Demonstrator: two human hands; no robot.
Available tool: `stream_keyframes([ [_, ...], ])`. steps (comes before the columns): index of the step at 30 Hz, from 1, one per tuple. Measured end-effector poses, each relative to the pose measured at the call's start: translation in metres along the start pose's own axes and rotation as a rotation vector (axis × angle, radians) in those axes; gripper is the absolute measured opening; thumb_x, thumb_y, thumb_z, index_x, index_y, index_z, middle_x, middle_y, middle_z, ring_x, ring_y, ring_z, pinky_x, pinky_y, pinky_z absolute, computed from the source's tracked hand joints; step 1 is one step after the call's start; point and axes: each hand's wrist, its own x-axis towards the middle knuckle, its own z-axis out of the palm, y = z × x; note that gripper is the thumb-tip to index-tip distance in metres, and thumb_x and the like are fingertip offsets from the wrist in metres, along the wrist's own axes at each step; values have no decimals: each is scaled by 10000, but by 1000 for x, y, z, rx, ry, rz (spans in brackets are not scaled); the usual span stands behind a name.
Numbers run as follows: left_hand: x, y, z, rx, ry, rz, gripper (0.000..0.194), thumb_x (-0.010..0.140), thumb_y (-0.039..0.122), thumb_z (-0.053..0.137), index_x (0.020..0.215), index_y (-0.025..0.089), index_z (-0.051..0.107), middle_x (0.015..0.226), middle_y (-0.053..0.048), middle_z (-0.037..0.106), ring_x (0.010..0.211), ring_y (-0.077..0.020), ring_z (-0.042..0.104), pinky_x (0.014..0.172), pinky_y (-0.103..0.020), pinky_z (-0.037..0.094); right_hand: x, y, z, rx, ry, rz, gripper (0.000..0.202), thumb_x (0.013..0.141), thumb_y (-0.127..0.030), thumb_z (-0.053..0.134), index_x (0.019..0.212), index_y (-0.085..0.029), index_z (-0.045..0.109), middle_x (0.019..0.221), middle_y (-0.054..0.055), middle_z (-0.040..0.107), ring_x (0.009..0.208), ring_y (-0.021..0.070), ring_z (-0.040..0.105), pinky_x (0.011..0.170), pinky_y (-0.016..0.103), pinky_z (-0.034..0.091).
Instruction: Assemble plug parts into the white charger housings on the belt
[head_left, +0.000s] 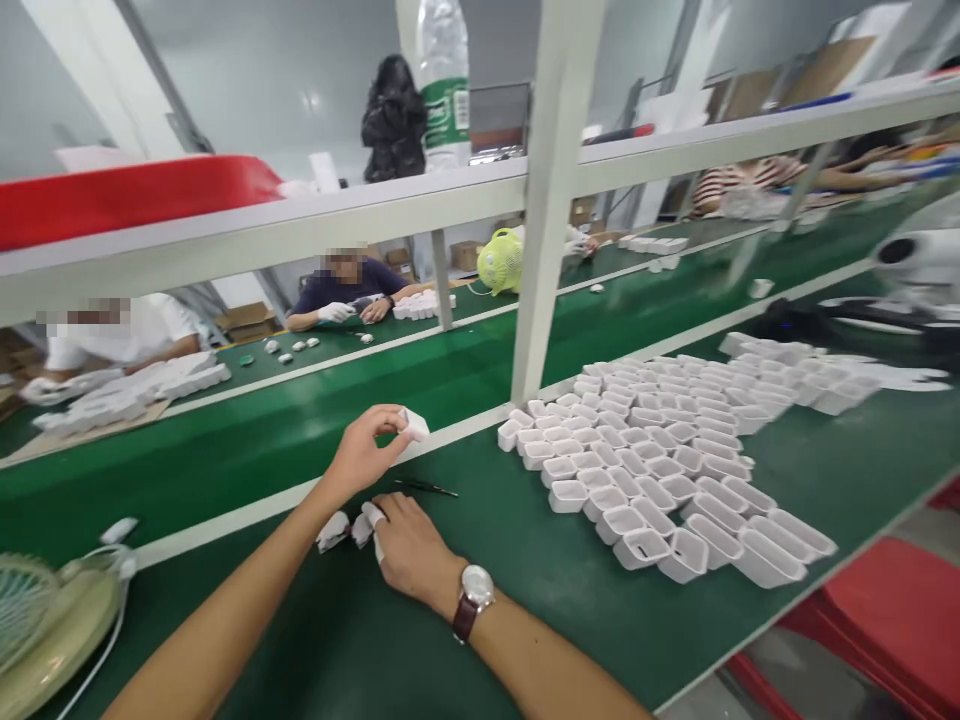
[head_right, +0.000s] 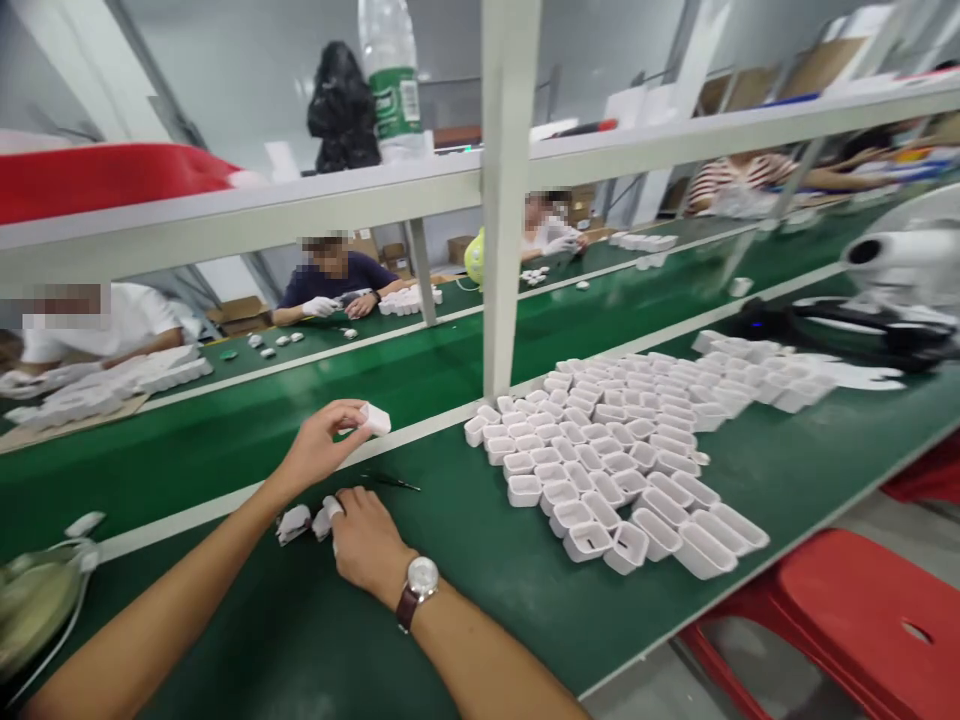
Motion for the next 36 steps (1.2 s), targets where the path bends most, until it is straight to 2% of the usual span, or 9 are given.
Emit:
stream_keyframes([
  [3,-54,-4,-50,-109,107,-140,305,917,433,651,1123,209,631,1205,-103,703,1056,-248,719,938,-396,604,-2,1,2,52,8,-27,559,823,-41,540,1382,-50,550,1444,209,576,1327,317,509,1135,479,453],
  [6,-110,-5,-80,-154,100,-251,382,886,449,703,1194,238,624,1131,-73,707,994,-248,716,880,-394,618,-3,1,5,83,10,-55,643,822,-7,496,1462,-67,487,1499,185,548,1416,288,461,1185,456,418],
  [9,-159,-5,-87,-88,-16,-263,371,889,441,713,1222,283,664,1140,-66,697,947,-236,702,857,-383,617,-2,-1,5,105,34,-78,606,875,-23,483,1476,-105,477,1445,175,591,1390,282,497,1163,479,440],
  [13,-201,-11,-76,-12,-107,-250,320,914,388,694,1223,308,696,1183,-71,682,1029,-245,697,911,-373,594,-1,-5,0,84,56,-91,479,967,-136,556,1443,-139,505,1250,150,670,1195,280,599,1063,475,505],
  [19,-225,-24,-55,16,5,-339,273,858,421,760,1070,269,678,1056,-55,649,887,-226,669,799,-350,594,1,-6,-6,19,44,-33,350,1024,-152,521,1372,-125,553,1071,132,686,1017,273,628,959,465,528],
  [24,-234,-26,-50,-99,-16,-340,640,830,413,805,1413,328,554,1307,-90,610,889,-212,662,839,-364,607,2,-16,-5,110,-1,-79,478,1011,-252,594,1463,-165,463,1265,150,649,1147,299,589,992,488,523],
  [27,-236,-26,-49,-153,-71,-330,721,862,388,776,1515,357,470,1435,-94,585,998,-235,683,889,-367,604,1,-19,-6,107,-67,-95,479,983,-126,529,1456,-170,476,1234,143,652,1134,295,580,995,494,523],
  [32,-240,-29,-46,-138,-83,-337,593,919,360,703,1482,322,518,1308,-88,692,1071,-265,682,959,-417,579,2,-16,-18,49,-113,-124,655,821,27,473,1454,-145,475,1387,159,580,1295,309,510,1095,512,476],
  [36,-241,-30,-44,-98,-69,-338,543,930,344,690,1444,287,527,1307,-89,687,1147,-278,658,1032,-455,545,3,-15,-19,-34,-84,-17,380,970,-213,575,1342,-134,562,1265,175,626,1138,334,594,990,517,536],
])
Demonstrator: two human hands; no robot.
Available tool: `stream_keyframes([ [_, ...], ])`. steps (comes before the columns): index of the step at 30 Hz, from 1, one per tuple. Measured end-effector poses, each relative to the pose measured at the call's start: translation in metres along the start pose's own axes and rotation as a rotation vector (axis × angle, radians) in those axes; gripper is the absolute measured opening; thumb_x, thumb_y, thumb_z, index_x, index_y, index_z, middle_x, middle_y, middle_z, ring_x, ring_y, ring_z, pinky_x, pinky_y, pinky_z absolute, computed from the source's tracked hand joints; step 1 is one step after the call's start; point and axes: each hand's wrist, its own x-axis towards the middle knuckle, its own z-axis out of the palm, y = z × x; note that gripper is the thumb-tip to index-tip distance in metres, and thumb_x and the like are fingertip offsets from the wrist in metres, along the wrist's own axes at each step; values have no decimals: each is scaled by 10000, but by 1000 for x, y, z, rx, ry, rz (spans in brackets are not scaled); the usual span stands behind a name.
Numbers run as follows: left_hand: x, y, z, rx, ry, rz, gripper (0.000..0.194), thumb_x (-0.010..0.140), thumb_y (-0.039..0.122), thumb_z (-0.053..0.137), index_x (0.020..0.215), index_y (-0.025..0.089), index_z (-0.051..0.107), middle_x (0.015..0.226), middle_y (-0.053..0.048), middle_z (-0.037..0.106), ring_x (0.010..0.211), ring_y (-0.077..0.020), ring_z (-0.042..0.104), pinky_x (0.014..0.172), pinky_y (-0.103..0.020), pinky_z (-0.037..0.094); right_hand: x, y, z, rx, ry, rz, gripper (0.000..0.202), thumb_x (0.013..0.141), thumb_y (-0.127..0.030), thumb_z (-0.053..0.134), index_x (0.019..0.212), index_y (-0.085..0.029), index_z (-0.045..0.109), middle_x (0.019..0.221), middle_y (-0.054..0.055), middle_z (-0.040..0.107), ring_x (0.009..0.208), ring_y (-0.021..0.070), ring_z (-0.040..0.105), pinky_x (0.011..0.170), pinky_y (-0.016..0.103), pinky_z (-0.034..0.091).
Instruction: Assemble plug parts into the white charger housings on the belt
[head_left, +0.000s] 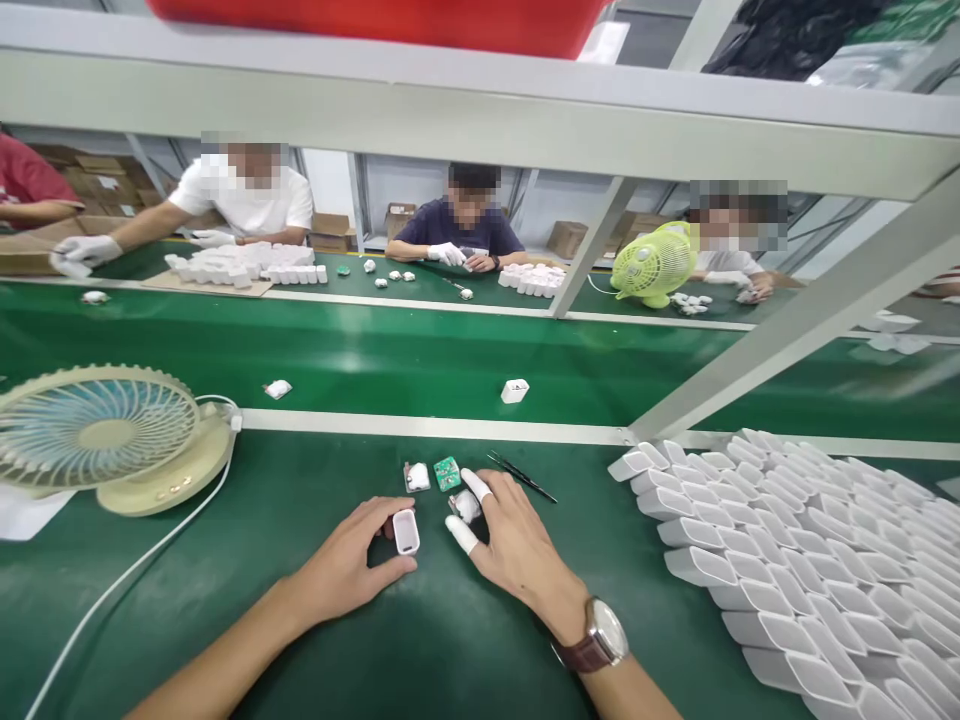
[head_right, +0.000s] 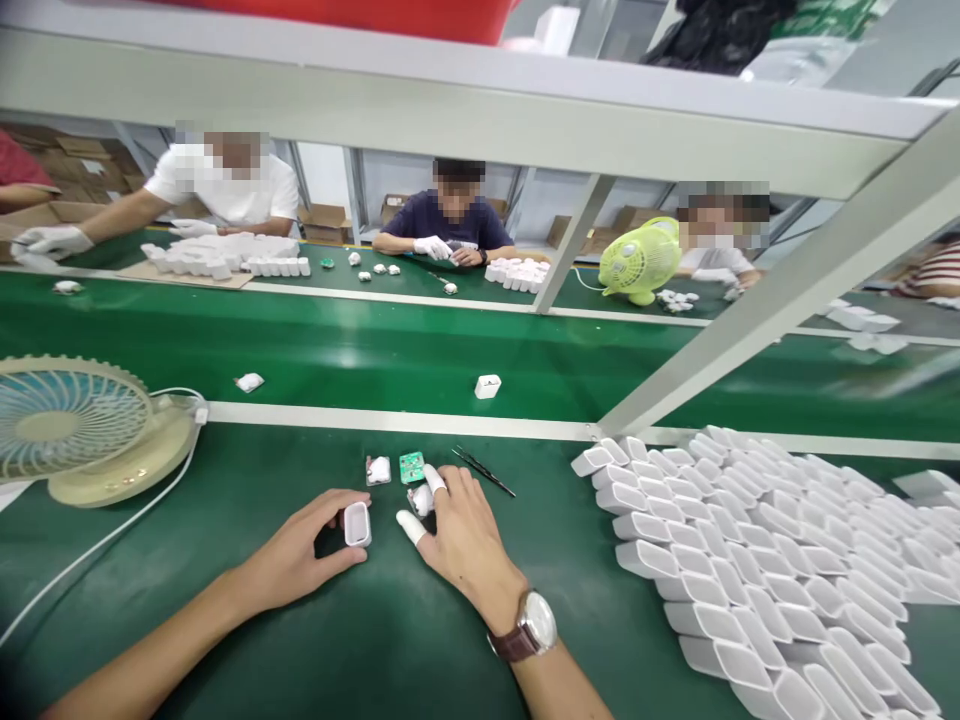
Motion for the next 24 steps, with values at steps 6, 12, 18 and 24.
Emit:
stream_keyframes([
  [6,0,2,1,5,18,47,507,942,303,679,1423,282,519,1297,-80,666,1117,-246,655,994,-403,558,0,2,6,-78,13,67,353,983,-187,552,1327,-120,587,1028,141,679,948,323,645,874,511,571],
  [12,1,4,0,20,77,74,493,935,285,693,1400,258,532,1137,-70,690,987,-229,666,894,-386,590,1,-1,-3,324,32,54,418,965,-163,568,1379,-214,558,1163,107,668,992,259,681,907,464,612],
  [18,1,1,1,-14,160,196,490,954,197,649,1422,242,512,1295,-122,651,1197,-260,645,1029,-435,555,1,-12,8,815,103,-8,384,954,-196,647,1331,-260,614,1251,99,594,937,172,693,858,344,657],
  [24,1,-2,2,-10,180,208,534,958,172,640,1463,258,487,1341,-115,638,1215,-247,646,1043,-416,558,0,-21,9,805,114,-94,421,969,-115,575,1355,-272,630,1210,98,608,1030,191,673,931,369,639],
])
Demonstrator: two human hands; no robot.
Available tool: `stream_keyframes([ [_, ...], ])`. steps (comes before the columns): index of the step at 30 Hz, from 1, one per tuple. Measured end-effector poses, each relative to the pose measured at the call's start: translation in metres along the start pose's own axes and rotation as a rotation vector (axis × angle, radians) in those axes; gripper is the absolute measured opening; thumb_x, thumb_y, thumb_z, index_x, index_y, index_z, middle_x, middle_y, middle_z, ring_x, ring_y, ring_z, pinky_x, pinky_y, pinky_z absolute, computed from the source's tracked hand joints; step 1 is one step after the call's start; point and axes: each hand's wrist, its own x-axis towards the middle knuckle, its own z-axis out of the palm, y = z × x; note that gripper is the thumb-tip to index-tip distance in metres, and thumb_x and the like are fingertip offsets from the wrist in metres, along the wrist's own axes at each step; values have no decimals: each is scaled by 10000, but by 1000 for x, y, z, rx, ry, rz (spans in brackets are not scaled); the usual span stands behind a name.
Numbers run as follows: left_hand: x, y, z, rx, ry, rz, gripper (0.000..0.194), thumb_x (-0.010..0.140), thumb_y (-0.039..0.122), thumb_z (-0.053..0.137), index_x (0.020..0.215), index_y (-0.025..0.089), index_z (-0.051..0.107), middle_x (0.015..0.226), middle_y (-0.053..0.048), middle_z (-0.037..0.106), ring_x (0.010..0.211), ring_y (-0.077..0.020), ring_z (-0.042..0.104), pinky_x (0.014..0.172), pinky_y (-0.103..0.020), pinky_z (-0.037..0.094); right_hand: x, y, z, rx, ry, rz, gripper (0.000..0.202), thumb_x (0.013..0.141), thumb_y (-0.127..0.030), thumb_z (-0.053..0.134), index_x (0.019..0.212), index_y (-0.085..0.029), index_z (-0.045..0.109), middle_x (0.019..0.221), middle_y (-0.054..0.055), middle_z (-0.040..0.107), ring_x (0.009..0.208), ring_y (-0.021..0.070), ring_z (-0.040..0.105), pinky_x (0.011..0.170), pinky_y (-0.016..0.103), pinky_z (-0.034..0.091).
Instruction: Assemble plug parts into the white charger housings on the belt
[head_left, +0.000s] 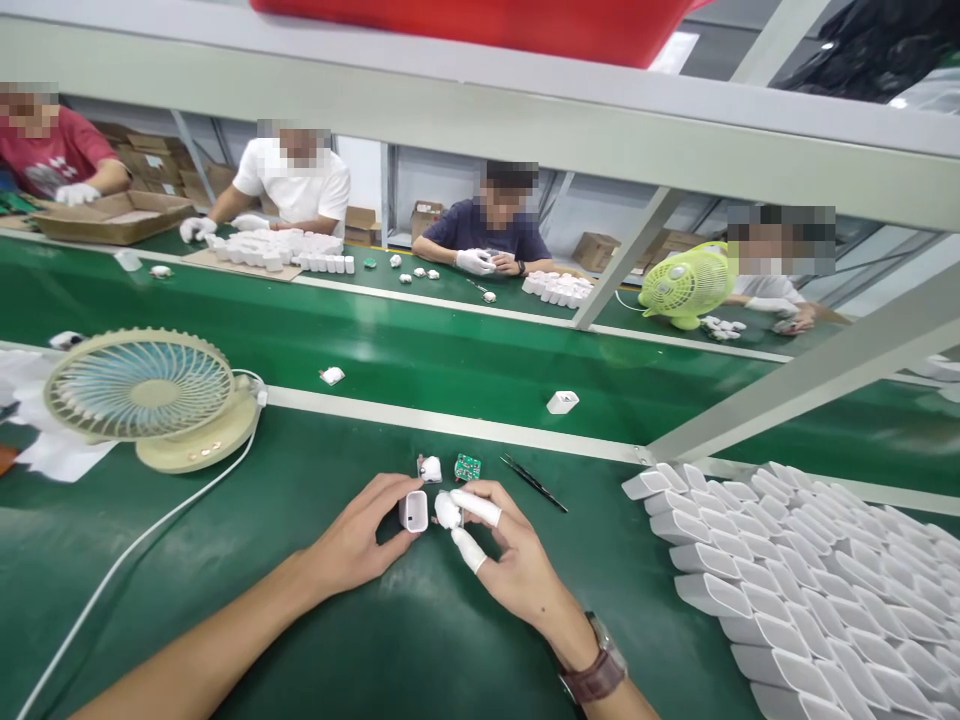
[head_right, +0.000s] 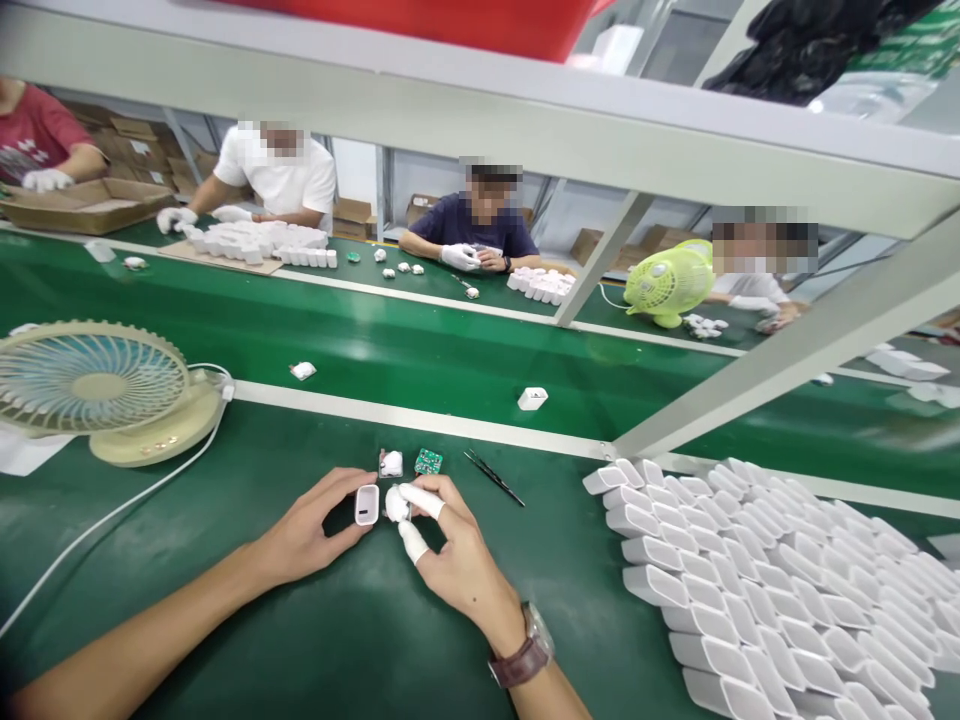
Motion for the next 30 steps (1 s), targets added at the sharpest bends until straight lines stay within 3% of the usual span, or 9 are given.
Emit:
stream_keyframes([
  [6,1,1,0,11,2,-3,597,950,184,658,1499,258,435,1318,-109,661,1197,-255,637,1041,-438,559,-3,-1,6,-27,36,-114,508,963,-54,576,1413,-290,587,1322,116,581,1107,197,663,904,347,640],
  [11,-1,-1,1,26,28,34,613,945,160,648,1508,255,425,1327,-116,654,1229,-262,613,1060,-453,545,-2,-1,7,-55,6,-184,568,943,-12,587,1437,-293,566,1281,105,631,1113,202,668,895,342,633],
  [22,-2,0,-1,53,26,83,614,947,160,635,1514,237,415,1308,-136,654,1244,-279,608,1049,-473,554,-3,-3,10,-194,5,-230,579,952,-33,589,1469,-292,539,1260,116,658,1154,233,673,986,402,594],
  [30,-2,-2,0,32,4,76,588,957,206,662,1501,232,440,1335,-136,662,1245,-269,628,1057,-455,558,-3,-5,10,-201,-33,-182,565,974,-57,592,1483,-285,506,1298,125,644,1200,241,655,1024,424,579],
])
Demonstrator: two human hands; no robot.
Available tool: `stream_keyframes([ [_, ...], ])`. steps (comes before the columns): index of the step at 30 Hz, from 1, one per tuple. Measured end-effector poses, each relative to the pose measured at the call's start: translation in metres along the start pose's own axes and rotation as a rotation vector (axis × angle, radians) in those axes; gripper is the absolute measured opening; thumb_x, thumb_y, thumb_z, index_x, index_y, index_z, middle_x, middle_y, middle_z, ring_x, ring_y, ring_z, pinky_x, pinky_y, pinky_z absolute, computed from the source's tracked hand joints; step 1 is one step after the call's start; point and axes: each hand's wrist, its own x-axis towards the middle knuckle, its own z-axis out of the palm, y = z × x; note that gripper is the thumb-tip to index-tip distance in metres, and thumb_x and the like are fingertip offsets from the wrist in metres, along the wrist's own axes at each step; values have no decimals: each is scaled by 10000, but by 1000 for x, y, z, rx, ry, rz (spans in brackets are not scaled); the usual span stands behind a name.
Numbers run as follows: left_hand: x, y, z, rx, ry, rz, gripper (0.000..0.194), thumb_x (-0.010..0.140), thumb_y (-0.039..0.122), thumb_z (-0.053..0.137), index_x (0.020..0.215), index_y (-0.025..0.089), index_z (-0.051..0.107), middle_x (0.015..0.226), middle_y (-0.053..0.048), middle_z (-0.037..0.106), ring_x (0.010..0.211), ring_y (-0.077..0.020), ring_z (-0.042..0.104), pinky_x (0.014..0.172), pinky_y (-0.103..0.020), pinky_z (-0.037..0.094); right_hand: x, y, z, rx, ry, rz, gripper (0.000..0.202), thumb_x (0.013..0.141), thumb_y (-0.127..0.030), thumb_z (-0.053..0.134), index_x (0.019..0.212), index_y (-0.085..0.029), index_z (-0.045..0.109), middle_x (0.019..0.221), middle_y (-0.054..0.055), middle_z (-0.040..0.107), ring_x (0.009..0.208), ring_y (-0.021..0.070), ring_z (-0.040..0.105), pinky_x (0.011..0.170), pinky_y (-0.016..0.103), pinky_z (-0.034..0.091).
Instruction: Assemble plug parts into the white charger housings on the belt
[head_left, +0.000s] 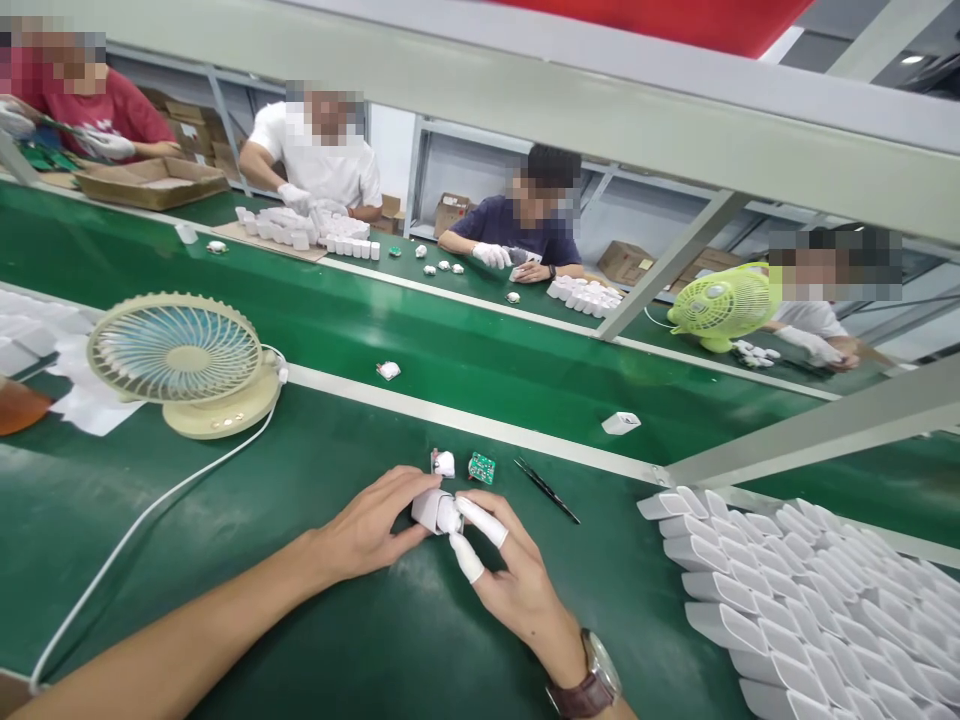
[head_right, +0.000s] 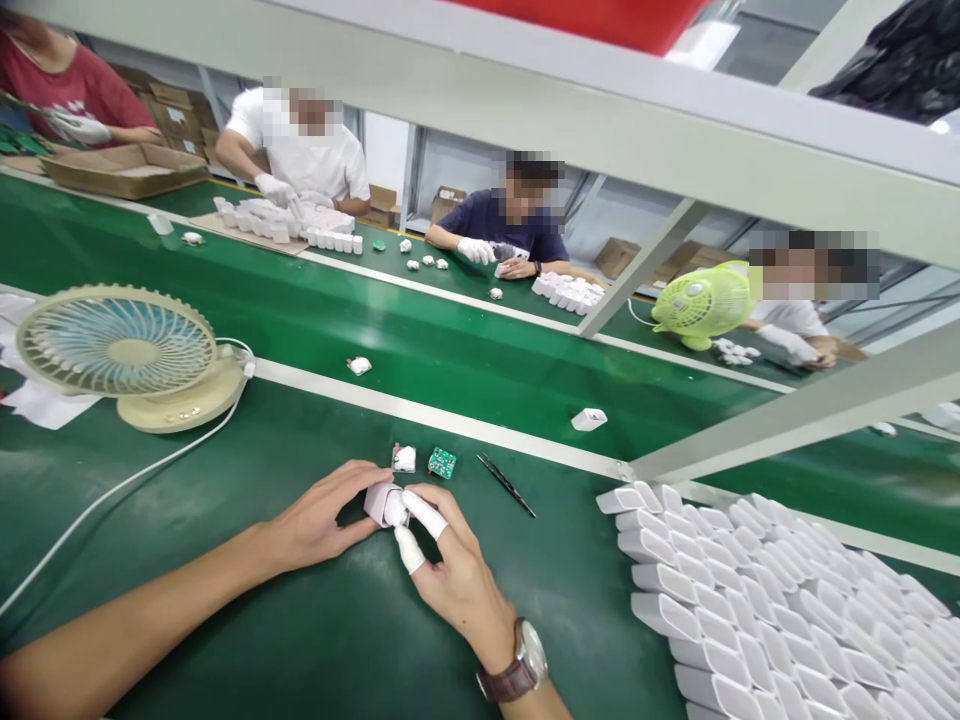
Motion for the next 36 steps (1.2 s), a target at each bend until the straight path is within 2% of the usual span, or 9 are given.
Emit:
stream_keyframes([
  [5,0,3,0,-34,-8,-5,528,966,236,671,1461,231,486,1331,-129,681,1259,-272,638,1089,-464,538,0,-2,-3,-22,-60,32,577,975,-123,641,1503,-292,481,1377,118,629,1274,253,630,1100,444,544],
  [9,1,9,-3,-89,-132,-78,511,977,277,667,1459,242,500,1393,-117,666,1258,-263,653,1079,-438,545,0,-2,-5,-42,-139,72,537,1001,-164,617,1506,-270,471,1480,140,568,1374,264,573,1163,470,500],
  [13,0,14,-5,-70,-225,-126,526,990,272,644,1492,274,487,1390,-93,680,1247,-264,660,1053,-437,557,1,0,-5,-34,-148,84,456,1017,-169,593,1456,-272,526,1400,130,630,1297,253,638,1117,443,546],
  [17,-3,12,-1,31,-128,-106,549,937,376,728,1428,238,525,1392,-131,662,1273,-301,642,1086,-480,533,2,2,-4,-16,-116,82,393,1006,-164,614,1379,-287,591,1290,107,684,1181,238,699,1029,402,602],
  [20,-5,7,1,106,-55,-49,361,933,425,737,1217,234,621,1192,-92,719,1102,-266,711,979,-415,594,0,2,-3,-21,-118,94,324,1004,-169,618,1308,-281,625,1356,111,655,1215,236,690,1063,413,586],
  [23,-6,3,0,170,-61,65,144,1008,345,647,1098,234,655,1064,-56,714,953,-203,732,860,-322,621,-3,2,-1,-14,-122,90,339,1008,-178,610,1332,-278,605,1401,112,637,1248,235,679,1079,414,578],
  [26,-5,3,-2,238,-69,150,110,1030,289,609,1085,218,673,1087,-72,708,927,-194,738,829,-301,631,-5,3,0,-33,-136,69,377,1010,-170,596,1370,-284,588,1345,105,673,1213,232,697,1044,392,602],
  [30,-3,5,-4,261,-65,204,108,1025,247,617,1107,213,679,1112,-81,722,966,-204,747,871,-311,641,-7,5,-1,-129,-172,17,381,1015,-161,570,1377,-277,599,1307,120,686,1166,254,715,986,408,635],
  [36,-4,5,-2,203,-73,163,137,1037,244,593,1126,226,696,1125,-68,733,976,-190,755,925,-307,636,-6,4,-2,-127,-156,10,379,1009,-158,579,1366,-280,613,1280,118,690,1160,257,710,985,417,634],
])
